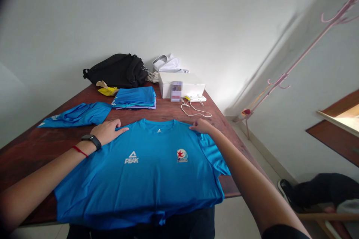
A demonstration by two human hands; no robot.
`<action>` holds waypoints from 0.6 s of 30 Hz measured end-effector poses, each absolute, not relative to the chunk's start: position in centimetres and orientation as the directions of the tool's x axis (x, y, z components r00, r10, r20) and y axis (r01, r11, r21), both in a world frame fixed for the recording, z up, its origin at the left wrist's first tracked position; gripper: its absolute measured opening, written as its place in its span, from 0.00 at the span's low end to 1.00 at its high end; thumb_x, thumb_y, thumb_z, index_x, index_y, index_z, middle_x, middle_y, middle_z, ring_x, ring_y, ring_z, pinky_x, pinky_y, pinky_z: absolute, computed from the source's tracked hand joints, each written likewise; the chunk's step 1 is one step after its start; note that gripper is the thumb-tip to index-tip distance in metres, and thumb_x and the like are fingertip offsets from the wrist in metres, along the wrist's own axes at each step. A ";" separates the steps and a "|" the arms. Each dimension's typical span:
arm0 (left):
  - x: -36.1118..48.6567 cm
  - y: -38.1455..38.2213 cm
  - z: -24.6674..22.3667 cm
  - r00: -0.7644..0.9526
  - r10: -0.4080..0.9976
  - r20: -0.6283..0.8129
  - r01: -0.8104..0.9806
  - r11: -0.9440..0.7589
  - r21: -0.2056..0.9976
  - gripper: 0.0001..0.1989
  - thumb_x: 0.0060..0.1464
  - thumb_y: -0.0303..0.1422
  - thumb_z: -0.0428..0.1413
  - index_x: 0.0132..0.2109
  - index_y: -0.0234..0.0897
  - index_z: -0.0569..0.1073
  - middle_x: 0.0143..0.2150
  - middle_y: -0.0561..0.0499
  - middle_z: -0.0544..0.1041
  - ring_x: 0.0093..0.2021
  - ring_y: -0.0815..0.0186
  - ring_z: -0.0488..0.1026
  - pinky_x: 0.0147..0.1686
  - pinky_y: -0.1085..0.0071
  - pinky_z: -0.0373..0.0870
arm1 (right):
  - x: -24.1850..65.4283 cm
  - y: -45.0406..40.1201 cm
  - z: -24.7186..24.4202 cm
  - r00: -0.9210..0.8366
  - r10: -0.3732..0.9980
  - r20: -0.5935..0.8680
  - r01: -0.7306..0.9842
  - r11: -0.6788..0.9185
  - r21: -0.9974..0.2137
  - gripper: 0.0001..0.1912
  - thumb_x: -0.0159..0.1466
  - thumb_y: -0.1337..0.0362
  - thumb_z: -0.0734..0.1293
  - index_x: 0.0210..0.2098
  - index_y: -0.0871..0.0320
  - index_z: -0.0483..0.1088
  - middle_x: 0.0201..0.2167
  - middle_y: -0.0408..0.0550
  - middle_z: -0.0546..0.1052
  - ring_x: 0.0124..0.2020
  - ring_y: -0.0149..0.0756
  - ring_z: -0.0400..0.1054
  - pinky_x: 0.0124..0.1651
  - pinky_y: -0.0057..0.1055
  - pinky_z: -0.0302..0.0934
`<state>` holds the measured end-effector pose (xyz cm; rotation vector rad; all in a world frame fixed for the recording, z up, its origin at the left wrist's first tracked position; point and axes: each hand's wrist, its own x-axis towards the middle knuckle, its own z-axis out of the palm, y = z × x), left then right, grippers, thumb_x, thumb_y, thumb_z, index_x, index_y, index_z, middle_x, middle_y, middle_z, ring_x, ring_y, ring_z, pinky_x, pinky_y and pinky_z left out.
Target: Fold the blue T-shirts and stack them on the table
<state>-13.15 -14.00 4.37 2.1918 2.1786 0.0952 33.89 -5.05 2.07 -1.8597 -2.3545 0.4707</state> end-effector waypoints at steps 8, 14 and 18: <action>-14.9 -12.5 4.1 0.050 0.994 0.092 0.995 -0.058 0.082 0.21 0.64 0.52 0.44 0.37 0.43 0.71 0.36 0.49 0.80 0.38 0.55 0.77 0.29 0.68 0.56 | 33.2 -4.5 1.3 -0.214 0.972 0.101 0.940 0.233 -0.250 0.13 0.67 0.54 0.66 0.35 0.58 0.70 0.34 0.50 0.77 0.36 0.40 0.70 0.33 0.29 0.53; -15.8 -9.5 3.8 0.025 0.990 0.138 0.998 -0.033 0.053 0.23 0.66 0.52 0.42 0.40 0.42 0.72 0.37 0.47 0.80 0.39 0.54 0.76 0.29 0.68 0.56 | 32.3 -3.5 0.8 -0.168 0.970 0.174 0.952 0.206 -0.227 0.13 0.70 0.54 0.63 0.40 0.57 0.70 0.38 0.53 0.78 0.41 0.44 0.71 0.36 0.31 0.54; -15.8 -7.7 3.8 0.056 0.992 0.113 0.997 -0.061 0.036 0.21 0.66 0.50 0.44 0.41 0.41 0.73 0.39 0.46 0.80 0.40 0.54 0.76 0.33 0.69 0.60 | 31.6 -2.9 0.9 -0.163 0.959 0.231 0.959 0.209 -0.191 0.13 0.70 0.54 0.63 0.42 0.57 0.71 0.44 0.53 0.77 0.45 0.44 0.71 0.39 0.31 0.56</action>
